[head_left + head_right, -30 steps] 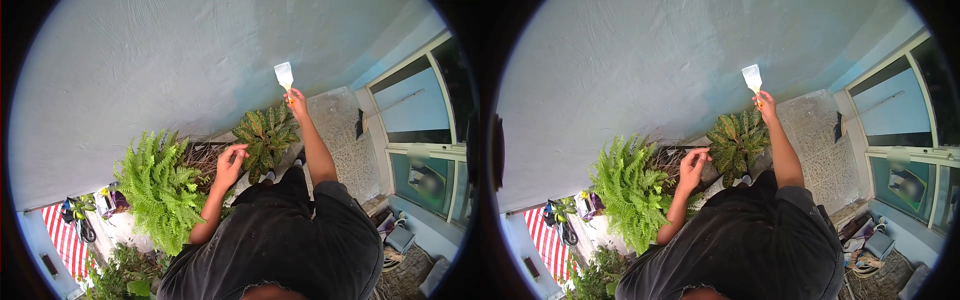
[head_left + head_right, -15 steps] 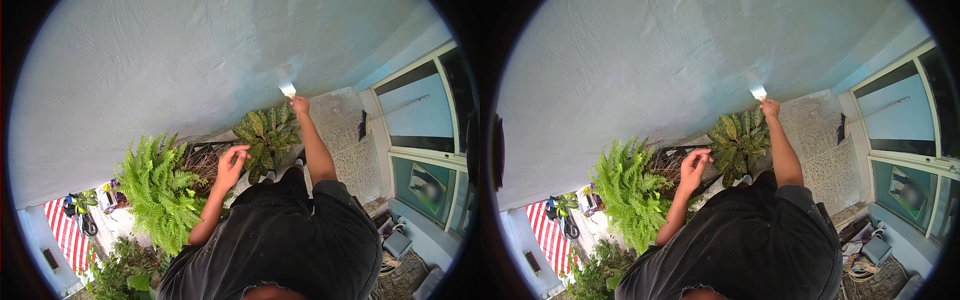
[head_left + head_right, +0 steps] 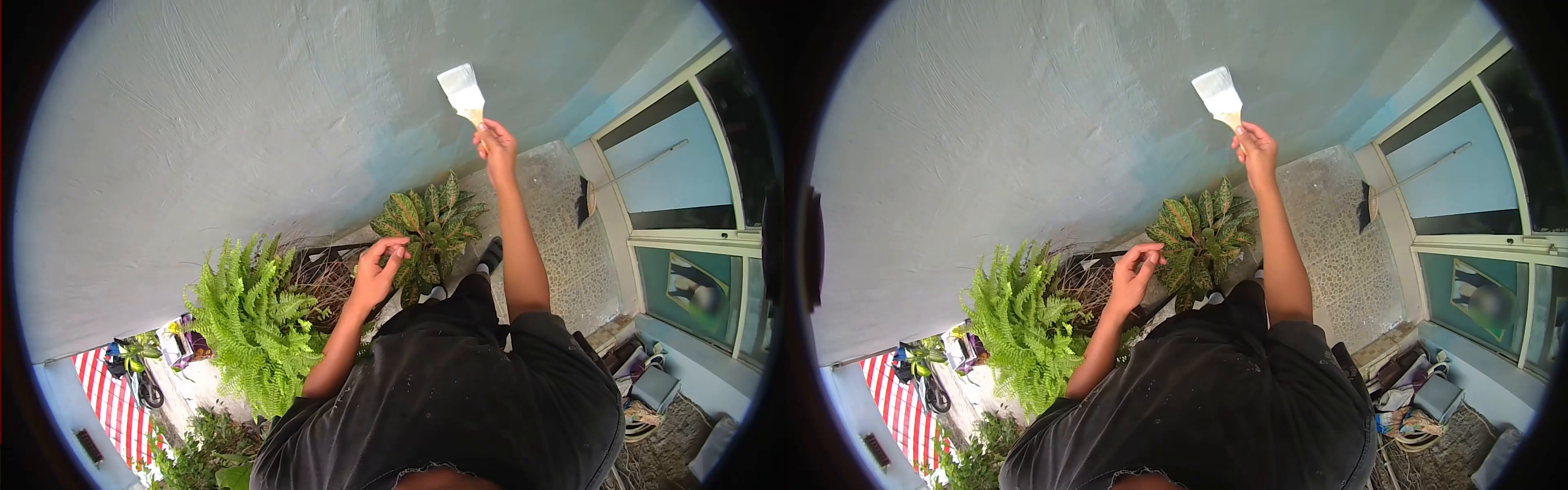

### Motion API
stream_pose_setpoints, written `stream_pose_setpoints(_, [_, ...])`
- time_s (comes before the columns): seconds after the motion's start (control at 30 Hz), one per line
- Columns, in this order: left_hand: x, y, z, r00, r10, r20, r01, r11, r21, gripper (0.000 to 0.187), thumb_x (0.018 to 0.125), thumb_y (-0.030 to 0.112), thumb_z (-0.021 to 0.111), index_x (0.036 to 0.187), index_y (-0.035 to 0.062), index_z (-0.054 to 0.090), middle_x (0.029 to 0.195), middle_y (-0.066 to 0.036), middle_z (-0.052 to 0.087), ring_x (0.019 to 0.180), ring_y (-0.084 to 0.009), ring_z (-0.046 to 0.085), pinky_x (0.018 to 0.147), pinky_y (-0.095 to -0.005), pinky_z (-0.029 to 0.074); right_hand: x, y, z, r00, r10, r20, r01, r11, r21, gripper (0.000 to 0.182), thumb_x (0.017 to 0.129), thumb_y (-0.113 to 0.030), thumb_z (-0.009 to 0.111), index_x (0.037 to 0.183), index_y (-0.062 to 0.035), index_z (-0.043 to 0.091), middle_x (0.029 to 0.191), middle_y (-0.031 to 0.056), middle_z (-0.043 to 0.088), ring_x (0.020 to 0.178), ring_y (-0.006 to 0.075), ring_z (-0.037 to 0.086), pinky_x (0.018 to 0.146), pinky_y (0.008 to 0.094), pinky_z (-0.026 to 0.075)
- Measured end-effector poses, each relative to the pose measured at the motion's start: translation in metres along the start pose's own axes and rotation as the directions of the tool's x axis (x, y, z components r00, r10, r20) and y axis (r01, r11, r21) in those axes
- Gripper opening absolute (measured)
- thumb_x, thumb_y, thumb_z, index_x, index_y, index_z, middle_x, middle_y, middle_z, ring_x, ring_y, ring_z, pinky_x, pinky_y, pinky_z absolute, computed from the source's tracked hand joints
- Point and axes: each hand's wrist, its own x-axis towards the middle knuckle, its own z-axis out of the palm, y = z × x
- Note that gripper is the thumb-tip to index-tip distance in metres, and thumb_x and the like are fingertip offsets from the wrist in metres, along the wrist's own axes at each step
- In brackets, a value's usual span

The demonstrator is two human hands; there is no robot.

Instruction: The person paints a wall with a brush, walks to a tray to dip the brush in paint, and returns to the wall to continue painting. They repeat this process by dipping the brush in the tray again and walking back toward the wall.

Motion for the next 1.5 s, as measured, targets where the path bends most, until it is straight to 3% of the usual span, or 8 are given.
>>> stream_pose_setpoints(0.2, [-0.008, 0.001, -0.001, 1.0, -0.03, -0.002, 0.03, 0.999, 0.03, 0.02, 0.097, 0.01, 0.058, 0.113, 0.0001, 0.064, 0.087, -0.007, 0.07, 0.081, -0.0116, 0.062, 0.077, -0.028, 0.049, 0.005, 0.131, -0.03, 0.968, 0.245, 0.055, -0.249, 0.965, 0.078, 0.025, 0.094, -0.015, 0.064, 0.113, 0.0011, 0.062, 0.071, 0.0033, 0.06, 0.05, 0.0064, 0.044, 0.044, 0.0215, 0.032])
stream_pose_setpoints(0.3, [-0.012, 0.004, 0.0, 0.999, -0.044, -0.016, 0.044, 0.999, 0.028, 0.02, 0.097, 0.011, 0.057, 0.113, 0.0001, 0.064, 0.086, -0.006, 0.07, 0.08, -0.0112, 0.062, 0.077, -0.0275, 0.049, -0.012, 0.175, -0.061, 0.939, 0.338, -0.058, -0.343, 0.927, -0.151, 0.022, 0.092, -0.015, 0.066, 0.107, 0.0011, 0.065, 0.068, 0.0038, 0.062, 0.052, 0.0089, 0.051, 0.047, 0.0247, 0.038])
stream_pose_setpoints(0.37, [-0.014, 0.005, 0.001, 0.999, -0.047, -0.007, 0.047, 0.998, 0.035, 0.02, 0.097, 0.011, 0.057, 0.113, 0.0001, 0.064, 0.086, -0.006, 0.069, 0.08, -0.0111, 0.062, 0.077, -0.0273, 0.049, -0.018, 0.201, -0.078, 0.884, 0.388, -0.261, -0.466, 0.693, -0.55, 0.021, 0.089, -0.016, 0.068, 0.098, 0.0022, 0.069, 0.066, 0.0052, 0.065, 0.057, 0.0111, 0.058, 0.053, 0.0281, 0.045])
stream_pose_setpoints(0.87, [-0.012, -0.005, 0.005, 0.998, -0.042, 0.045, 0.043, 0.999, -0.008, 0.023, 0.099, 0.013, 0.056, 0.117, -0.0003, 0.062, 0.092, -0.005, 0.067, 0.087, -0.0101, 0.061, 0.081, -0.0252, 0.048, -0.037, -0.057, 0.032, 0.996, -0.09, -0.005, 0.09, 0.996, 0.01, 0.026, 0.092, -0.011, 0.066, 0.111, 0.0063, 0.063, 0.071, 0.0035, 0.061, 0.053, 0.0031, 0.043, 0.046, 0.0197, 0.031])
stream_pose_setpoints(1.0, [-0.012, -0.008, 0.002, 0.998, -0.039, 0.045, 0.039, 0.999, -0.005, 0.023, 0.1, 0.013, 0.056, 0.118, -0.0008, 0.061, 0.093, -0.005, 0.067, 0.088, -0.0102, 0.061, 0.082, -0.025, 0.047, 0.005, 0.001, 0.016, 0.986, -0.155, 0.052, 0.15, 0.984, 0.091, 0.026, 0.094, -0.011, 0.064, 0.113, 0.0059, 0.061, 0.072, 0.0046, 0.061, 0.051, 0.0042, 0.043, 0.044, 0.0203, 0.031])
stream_pose_setpoints(1.3, [-0.015, -0.009, -0.001, 0.998, -0.056, 0.001, 0.056, 0.998, 0.003, 0.021, 0.097, 0.01, 0.058, 0.115, 0.0005, 0.064, 0.087, -0.006, 0.07, 0.081, -0.0104, 0.061, 0.077, -0.0272, 0.048, -0.005, 0.188, -0.073, 0.858, 0.378, -0.349, -0.476, 0.839, -0.263, 0.019, 0.09, -0.017, 0.067, 0.101, -0.0018, 0.069, 0.064, 0.0018, 0.059, 0.046, 0.0073, 0.044, 0.04, 0.0245, 0.031])
stream_pose_setpoints(1.4, [-0.013, -0.006, 0.0, 0.999, -0.053, 0.006, 0.053, 0.998, 0.035, 0.021, 0.097, 0.01, 0.057, 0.115, 0.0004, 0.064, 0.087, -0.005, 0.07, 0.081, -0.0102, 0.061, 0.077, -0.0273, 0.048, 0.009, 0.191, -0.077, 0.884, 0.28, -0.374, -0.422, 0.824, -0.379, 0.016, 0.086, -0.017, 0.069, 0.085, -0.0009, 0.071, 0.06, 0.0016, 0.06, 0.05, 0.0093, 0.048, 0.049, 0.028, 0.037])
stream_pose_setpoints(1.5, [-0.011, -0.008, 0.002, 0.999, -0.049, 0.015, 0.049, 0.998, 0.029, 0.021, 0.097, 0.01, 0.057, 0.114, 0.0003, 0.064, 0.087, -0.006, 0.07, 0.081, -0.0102, 0.061, 0.077, -0.0273, 0.048, 0.035, 0.136, -0.062, 0.925, 0.205, -0.319, -0.322, 0.869, -0.375, 0.016, 0.086, -0.013, 0.068, 0.095, -0.0007, 0.071, 0.063, 0.0009, 0.059, 0.049, 0.0068, 0.045, 0.044, 0.0245, 0.031])
